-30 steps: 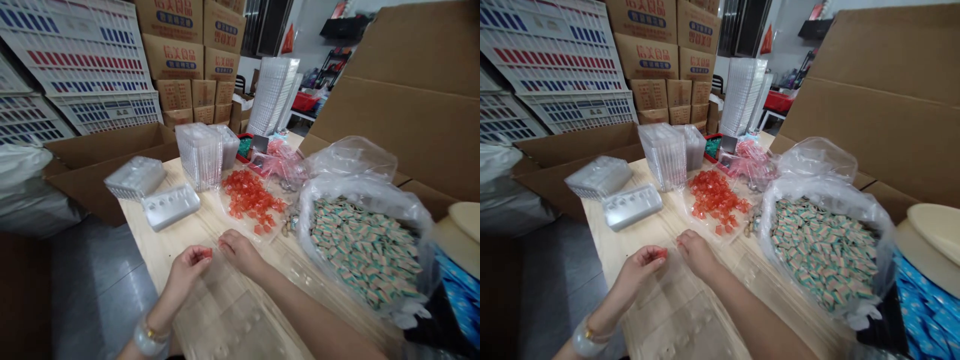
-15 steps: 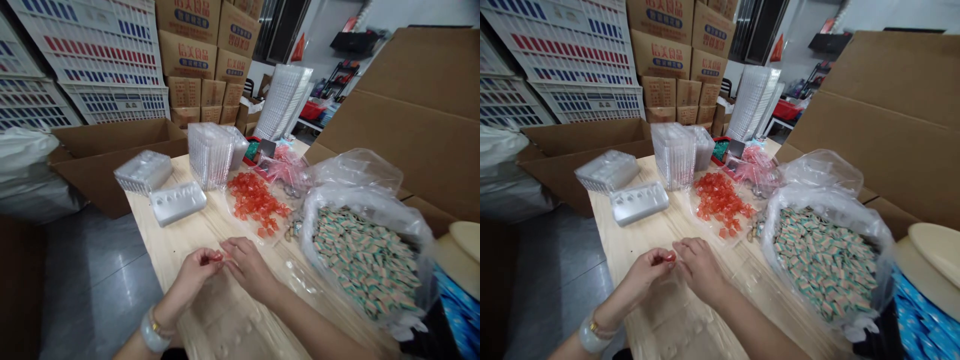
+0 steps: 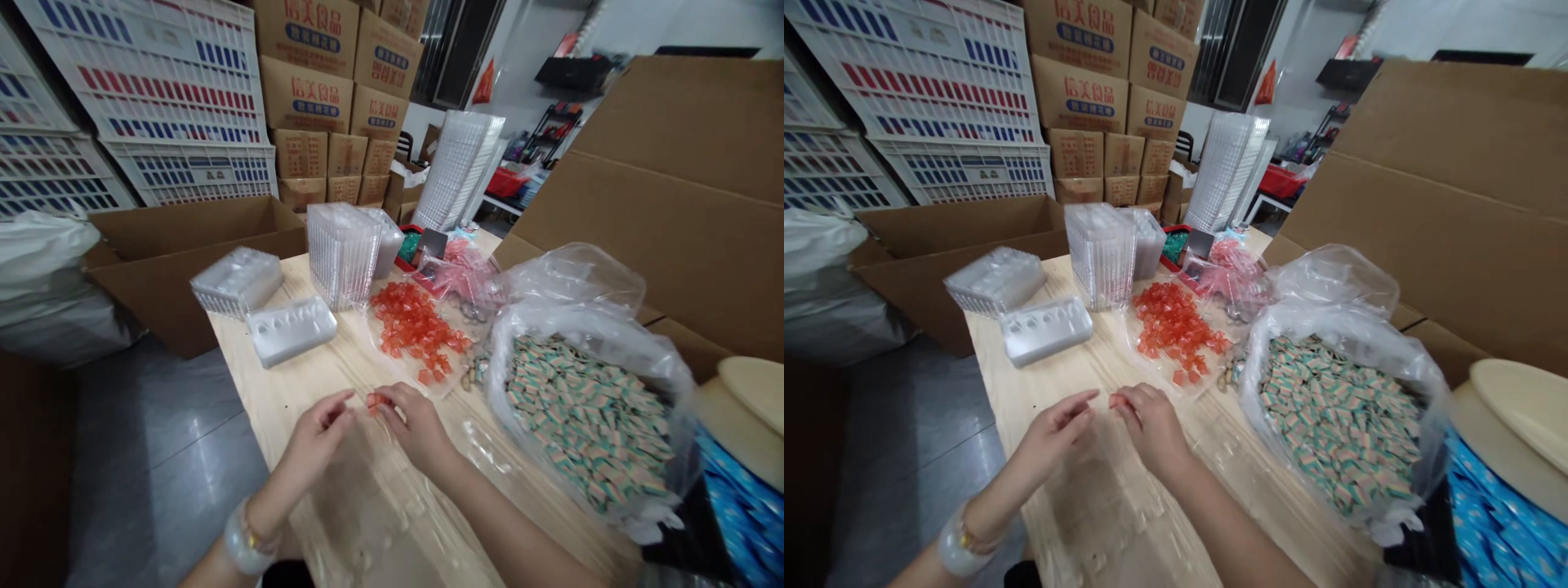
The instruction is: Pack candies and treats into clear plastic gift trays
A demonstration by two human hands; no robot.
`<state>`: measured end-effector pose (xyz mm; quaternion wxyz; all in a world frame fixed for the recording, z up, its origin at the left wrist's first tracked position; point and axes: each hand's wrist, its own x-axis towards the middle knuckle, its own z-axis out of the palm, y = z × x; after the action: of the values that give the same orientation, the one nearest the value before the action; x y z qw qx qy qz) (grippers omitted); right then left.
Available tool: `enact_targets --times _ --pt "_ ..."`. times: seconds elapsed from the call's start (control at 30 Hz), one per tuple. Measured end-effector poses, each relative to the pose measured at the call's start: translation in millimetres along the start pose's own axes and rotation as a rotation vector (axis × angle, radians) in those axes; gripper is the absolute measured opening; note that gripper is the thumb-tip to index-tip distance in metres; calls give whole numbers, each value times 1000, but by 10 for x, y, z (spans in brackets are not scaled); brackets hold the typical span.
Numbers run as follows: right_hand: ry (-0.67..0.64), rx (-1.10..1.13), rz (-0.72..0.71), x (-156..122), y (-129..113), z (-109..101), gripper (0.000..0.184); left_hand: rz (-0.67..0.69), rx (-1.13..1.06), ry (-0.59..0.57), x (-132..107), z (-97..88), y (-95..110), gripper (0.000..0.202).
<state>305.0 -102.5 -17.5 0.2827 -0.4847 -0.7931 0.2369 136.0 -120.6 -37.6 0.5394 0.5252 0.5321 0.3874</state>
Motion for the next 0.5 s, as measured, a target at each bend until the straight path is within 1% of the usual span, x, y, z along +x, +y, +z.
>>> enact_targets --times 0.07,0.1,0.17,0.23,0.33,0.4,0.43,0.5 --pt "-42 -113 -2 46 65 39 14 226 395 91 -7 -110 -116 31" --pt "-77 -170 -14 67 92 76 13 309 555 104 -8 -147 -182 28" --pt "-162 -269 -50 103 127 169 10 389 760 87 -3 -172 -301 24" --pt "-222 -347 -90 130 132 261 9 418 847 81 8 -153 -384 24" --pt "-248 -430 -108 132 100 336 7 446 888 82 6 -134 -448 24" --pt "-237 -452 -96 92 94 312 11 460 887 82 -17 -162 -459 24" --pt "-217 -448 -85 58 113 273 17 473 878 95 -29 -183 -451 25" --pt "-120 -425 -26 -28 219 140 31 511 845 154 -27 -199 -389 28"
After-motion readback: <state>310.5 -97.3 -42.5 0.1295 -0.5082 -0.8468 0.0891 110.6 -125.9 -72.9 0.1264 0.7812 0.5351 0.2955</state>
